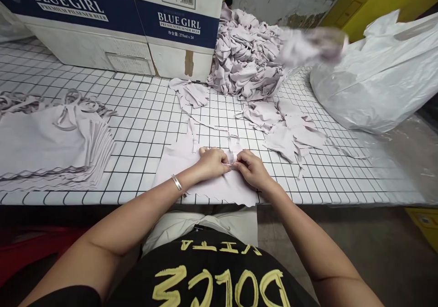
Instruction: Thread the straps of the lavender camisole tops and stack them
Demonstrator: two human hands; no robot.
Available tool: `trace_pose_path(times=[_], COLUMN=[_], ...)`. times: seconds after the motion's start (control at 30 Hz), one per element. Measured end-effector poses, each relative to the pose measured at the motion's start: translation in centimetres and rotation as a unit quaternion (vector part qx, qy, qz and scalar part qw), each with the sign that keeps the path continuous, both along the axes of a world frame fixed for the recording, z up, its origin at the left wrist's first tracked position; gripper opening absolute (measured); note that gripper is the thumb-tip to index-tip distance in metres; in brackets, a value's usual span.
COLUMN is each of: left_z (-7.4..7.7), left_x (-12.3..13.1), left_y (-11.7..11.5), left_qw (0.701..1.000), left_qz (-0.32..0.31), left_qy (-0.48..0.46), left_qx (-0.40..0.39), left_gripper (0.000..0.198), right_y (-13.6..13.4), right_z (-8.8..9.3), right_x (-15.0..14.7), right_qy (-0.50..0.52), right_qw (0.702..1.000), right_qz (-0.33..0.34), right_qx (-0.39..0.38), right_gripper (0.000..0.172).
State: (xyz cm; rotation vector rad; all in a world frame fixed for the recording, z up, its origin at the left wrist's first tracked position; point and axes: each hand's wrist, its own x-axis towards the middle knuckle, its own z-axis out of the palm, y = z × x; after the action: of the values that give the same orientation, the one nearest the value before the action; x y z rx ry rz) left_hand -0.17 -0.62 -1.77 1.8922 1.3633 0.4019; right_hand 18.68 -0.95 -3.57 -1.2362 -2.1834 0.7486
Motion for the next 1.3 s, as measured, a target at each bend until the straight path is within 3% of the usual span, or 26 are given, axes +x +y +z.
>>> trace_pose_path(times=[0.33, 0.57, 0.73, 0.97, 1.03, 1.1, 1.2, 1.3], left_z=[0.1, 0.3, 0.1, -0.5, -0.7, -0.9, -1.4, -1.7], left_x=[0.1, 0.1, -0.4, -0.2, -0.3, -0.4, -0.3, -0.2], left_y=[-0.1, 0.1, -0.1, -0.1, 0.0, 0.0, 0.0, -0.3], left_qw=[1.0, 0.999, 1.0, 0.998, 0.998, 0.999, 0.998, 0.995], left_qz=[0.0, 0.0, -0.017, 0.025, 0.026, 0.01, -0.021, -0.033], left_qy=[0.006, 0.034, -0.011, -0.042, -0.038, -0.022, 0.002, 0.023], left_qx=[0.0, 0.007, 0.0, 0.028, 0.03, 0.04, 0.064, 0.095], left_gripper=[0.022, 0.018, 0.018, 0.024, 0.024, 0.018, 0.013, 0.018], right_y=[-0.1, -0.1, 0.0, -0.4, -0.3, 0.1, 1.6, 4.0], right_z=[0.0, -0.6, -0.5, -0.9, -0.6, 0.2, 1.8, 2.7], right_x=[-0.3, -1.2, -0.7, -1.8, -2.1, -2.4, -3.2, -4.4], right_qy=[-0.009, 0.008, 0.02, 0.082, 0.108, 0.161, 0.277, 0.357], right_qw=[1.0, 0.997, 0.999, 0.994, 0.99, 0.975, 0.917, 0.866], right_qz=[0.008, 0.014, -0.004, -0.067, -0.082, -0.079, -0.081, -0.127], right_qx=[0.006, 0.076, 0.043, 0.01, -0.033, -0.128, -0.275, -0.326], right_gripper=[0.014, 0.013, 0.014, 0.014, 0.015, 0.016, 0.027, 0.041])
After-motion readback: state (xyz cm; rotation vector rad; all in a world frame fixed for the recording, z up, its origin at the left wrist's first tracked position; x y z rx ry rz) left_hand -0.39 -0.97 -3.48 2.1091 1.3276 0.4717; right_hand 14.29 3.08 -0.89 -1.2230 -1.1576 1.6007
